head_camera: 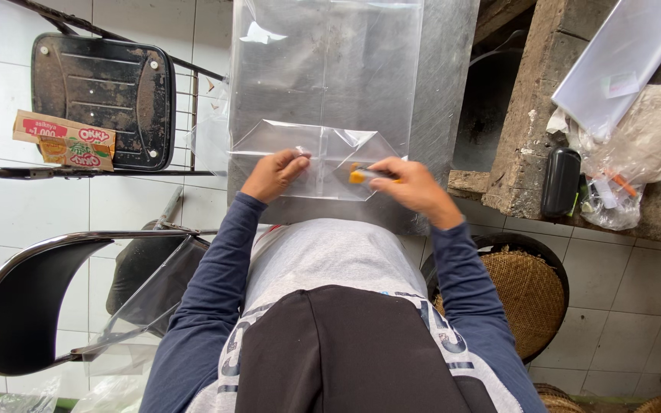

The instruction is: The person folds a large transparent plastic sheet on a metal table, aligning edges and creasing folds. They use a yellow utility knife to trim the folded edges, then repeat the folding and trimming process on another sheet.

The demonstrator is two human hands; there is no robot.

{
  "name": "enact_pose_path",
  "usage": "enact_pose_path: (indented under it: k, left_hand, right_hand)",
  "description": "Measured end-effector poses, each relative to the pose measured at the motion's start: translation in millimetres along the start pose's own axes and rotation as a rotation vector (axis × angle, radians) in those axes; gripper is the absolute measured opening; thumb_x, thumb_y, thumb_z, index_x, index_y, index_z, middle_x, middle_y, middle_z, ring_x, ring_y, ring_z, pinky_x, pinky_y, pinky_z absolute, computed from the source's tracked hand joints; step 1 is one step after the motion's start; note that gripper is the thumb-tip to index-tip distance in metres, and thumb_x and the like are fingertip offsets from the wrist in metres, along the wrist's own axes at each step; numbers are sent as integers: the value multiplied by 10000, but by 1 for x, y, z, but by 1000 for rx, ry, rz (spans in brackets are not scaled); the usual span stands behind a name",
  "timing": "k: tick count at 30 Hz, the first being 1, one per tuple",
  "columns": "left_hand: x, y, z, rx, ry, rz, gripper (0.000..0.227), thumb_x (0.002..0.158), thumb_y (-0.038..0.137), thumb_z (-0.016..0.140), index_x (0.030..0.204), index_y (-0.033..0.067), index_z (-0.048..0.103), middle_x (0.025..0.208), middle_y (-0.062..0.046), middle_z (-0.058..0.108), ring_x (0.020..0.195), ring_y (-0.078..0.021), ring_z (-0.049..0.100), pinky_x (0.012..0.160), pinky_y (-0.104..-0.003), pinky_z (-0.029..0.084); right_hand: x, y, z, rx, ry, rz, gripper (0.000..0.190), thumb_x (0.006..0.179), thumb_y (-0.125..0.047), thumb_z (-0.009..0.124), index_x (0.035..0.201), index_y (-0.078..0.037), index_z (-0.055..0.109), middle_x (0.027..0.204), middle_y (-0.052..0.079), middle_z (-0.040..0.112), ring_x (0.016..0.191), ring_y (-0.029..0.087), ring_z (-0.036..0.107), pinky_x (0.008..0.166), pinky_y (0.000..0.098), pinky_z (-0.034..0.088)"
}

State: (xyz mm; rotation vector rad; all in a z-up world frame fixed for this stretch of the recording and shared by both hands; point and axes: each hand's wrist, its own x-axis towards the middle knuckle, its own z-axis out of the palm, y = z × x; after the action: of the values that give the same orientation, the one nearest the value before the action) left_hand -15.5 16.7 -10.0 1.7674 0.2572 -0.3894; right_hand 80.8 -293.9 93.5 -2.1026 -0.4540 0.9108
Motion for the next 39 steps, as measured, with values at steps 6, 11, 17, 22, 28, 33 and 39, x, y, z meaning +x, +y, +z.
enact_pose_path:
  k: [6,11,17,22,28,33,39]
  left_hand:
    - [-26,-28,14,592,863,629,458,1040,551,638,1438,342,550,1323,28,590,1260,-143,576,1092,-372,461]
    - [-17,-19,43,1193,353,594,703,1052,706,339,1648,342,260,1730,5,109,1580,-209,27,1245,-541,-106]
    - [3,-1,36,1010,217,276,748,990,752,267,1641,384,228,1737,3,61,1588,-238,-33,1231,-571,-145]
    - [9,5,40,1008,212,252,774,979,778,275,1641,383,221,1742,1,63,1595,-230,-23,1224,-589,-144]
    - [9,-2,38,1014,219,245,783,964,783,253,1637,387,196,1738,9,49,1581,-210,-53,1199,-612,-167]
    - [13,-6,40,1045,208,245,797,946,800,259,1629,395,188,1727,36,32,1572,-214,-74,1183,-622,-189]
    - [15,-6,40,1102,287,261,809,954,815,305,1641,400,202,1741,3,45,1584,-213,-45,1189,-604,-185]
  right_hand:
    - [11,62,-40,14,757,-32,273,974,-226,748,1185,-63,693,1076,56,707,1030,240,617,876,393,539]
    - [48,96,-24,-463,1039,-32,408,1017,-299,737,1341,-77,624,1275,113,612,1148,296,517,1017,473,434]
    - [49,54,23,-695,677,-340,766,1102,-654,335,1687,-169,244,1751,128,118,1631,323,36,1330,552,35]
    - [66,35,100,-883,430,-483,714,1030,-653,405,1624,-269,309,1712,52,158,1579,278,-6,1242,589,-55]
    - [65,85,89,-706,480,-612,514,1160,-566,477,1588,-297,386,1551,-25,410,1484,200,361,1251,436,257]
    - [67,67,73,-913,380,-563,725,1006,-710,410,1586,-275,414,1546,85,422,1391,252,302,1147,458,235]
    - [77,33,87,-835,454,-309,848,995,-768,309,1622,-199,345,1585,36,416,1385,296,246,1094,503,188]
